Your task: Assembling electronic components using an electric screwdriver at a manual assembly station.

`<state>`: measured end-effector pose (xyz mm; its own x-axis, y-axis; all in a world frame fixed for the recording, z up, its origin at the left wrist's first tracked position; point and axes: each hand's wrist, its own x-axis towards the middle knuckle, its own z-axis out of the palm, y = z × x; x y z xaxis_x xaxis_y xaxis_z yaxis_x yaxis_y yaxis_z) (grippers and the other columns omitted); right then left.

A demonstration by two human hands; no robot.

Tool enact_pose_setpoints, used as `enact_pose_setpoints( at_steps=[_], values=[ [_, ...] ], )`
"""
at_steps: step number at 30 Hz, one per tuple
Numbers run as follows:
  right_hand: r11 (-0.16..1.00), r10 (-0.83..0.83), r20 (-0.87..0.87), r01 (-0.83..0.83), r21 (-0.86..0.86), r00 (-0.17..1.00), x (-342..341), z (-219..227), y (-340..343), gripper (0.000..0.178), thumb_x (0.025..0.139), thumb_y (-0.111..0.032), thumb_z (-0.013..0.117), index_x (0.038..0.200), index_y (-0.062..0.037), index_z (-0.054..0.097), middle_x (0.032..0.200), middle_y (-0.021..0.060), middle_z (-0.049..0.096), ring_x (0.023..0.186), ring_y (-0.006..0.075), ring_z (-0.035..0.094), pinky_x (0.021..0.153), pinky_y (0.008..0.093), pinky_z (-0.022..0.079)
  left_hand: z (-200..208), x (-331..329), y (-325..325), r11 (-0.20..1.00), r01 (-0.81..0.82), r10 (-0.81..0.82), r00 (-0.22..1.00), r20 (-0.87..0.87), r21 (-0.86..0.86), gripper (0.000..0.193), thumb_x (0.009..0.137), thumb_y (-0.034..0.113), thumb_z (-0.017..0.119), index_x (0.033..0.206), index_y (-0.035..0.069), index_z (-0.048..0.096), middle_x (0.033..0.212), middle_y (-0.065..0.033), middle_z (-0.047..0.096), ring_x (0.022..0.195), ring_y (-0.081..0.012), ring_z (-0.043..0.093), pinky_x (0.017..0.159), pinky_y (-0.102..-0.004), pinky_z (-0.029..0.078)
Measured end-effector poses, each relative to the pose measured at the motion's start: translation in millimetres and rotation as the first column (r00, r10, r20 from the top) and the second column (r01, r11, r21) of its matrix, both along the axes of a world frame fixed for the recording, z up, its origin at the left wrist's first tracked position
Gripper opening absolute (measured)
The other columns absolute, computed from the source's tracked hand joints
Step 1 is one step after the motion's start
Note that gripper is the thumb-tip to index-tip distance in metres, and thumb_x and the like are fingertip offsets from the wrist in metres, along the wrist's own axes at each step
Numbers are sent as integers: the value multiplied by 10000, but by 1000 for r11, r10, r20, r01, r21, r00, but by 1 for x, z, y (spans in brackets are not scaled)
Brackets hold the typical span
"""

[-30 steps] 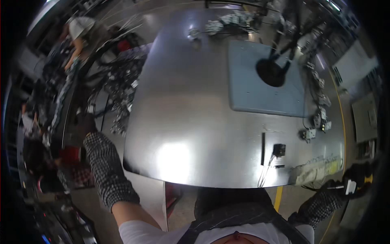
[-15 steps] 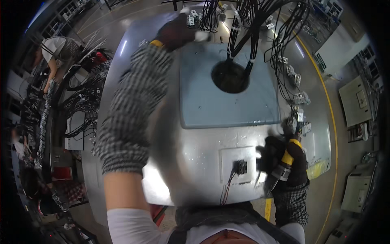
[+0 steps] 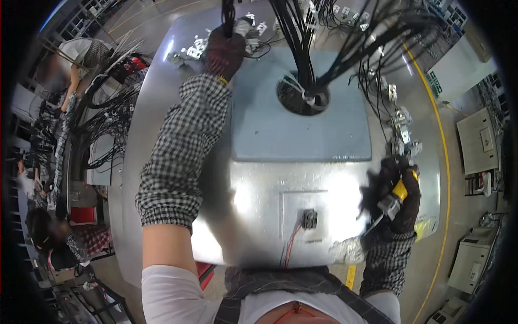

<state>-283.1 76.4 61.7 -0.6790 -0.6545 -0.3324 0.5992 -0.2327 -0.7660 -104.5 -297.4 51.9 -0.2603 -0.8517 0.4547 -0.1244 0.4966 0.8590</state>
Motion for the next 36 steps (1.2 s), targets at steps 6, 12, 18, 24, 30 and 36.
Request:
enact_pose_setpoints(
  at_steps=[6,12,18,24,30,36],
  values=[
    [981,188,-66,-191,-38,980,-57,-17,1,240,919,-240,591,1049,-39,580,816,72,606,609,171,606,518,293,541,17,40,75,995,46,-59,987,147,92,381,898,338,668,1056,-8,683,808,-86,702,717,-155,661,683,-309,528],
    [939,171,-130,-201,-279,977,-71,-24,-15,386,952,-235,581,1214,47,550,1049,163,643,837,212,652,683,303,562,22,58,104,867,461,-481,874,73,189,278,855,202,719,996,-36,692,874,-101,695,816,-175,665,769,-324,538],
    [839,275,-75,-277,-468,959,-32,-31,-28,404,888,-249,686,1207,-41,553,831,95,572,670,198,582,557,330,532,41,0,123,875,178,-249,963,102,450,517,809,506,741,870,-3,674,681,-82,653,489,-143,555,454,-300,474],
    [885,349,38,-316,-343,936,-27,-50,-28,354,883,-189,679,1187,-63,546,890,146,602,681,207,597,572,329,551,-1,-82,111,996,50,-58,992,108,73,446,877,423,699,860,-23,704,707,-88,696,596,-202,645,528,-358,482],
    [875,348,92,-287,-391,933,-23,-53,-35,329,871,-178,688,1147,-65,549,925,173,608,704,225,615,587,353,552,18,-44,131,931,231,-231,972,-35,282,430,886,412,693,955,-12,698,745,-68,674,666,-178,646,613,-356,511],
    [780,443,36,-365,-508,896,-29,-59,-36,361,891,-165,670,1200,-45,527,939,159,562,727,234,560,596,378,514,55,35,156,990,138,-108,840,532,-18,898,778,654,661,1303,-65,538,1280,-244,546,1241,-324,505,1110,-438,333]
  ],
)
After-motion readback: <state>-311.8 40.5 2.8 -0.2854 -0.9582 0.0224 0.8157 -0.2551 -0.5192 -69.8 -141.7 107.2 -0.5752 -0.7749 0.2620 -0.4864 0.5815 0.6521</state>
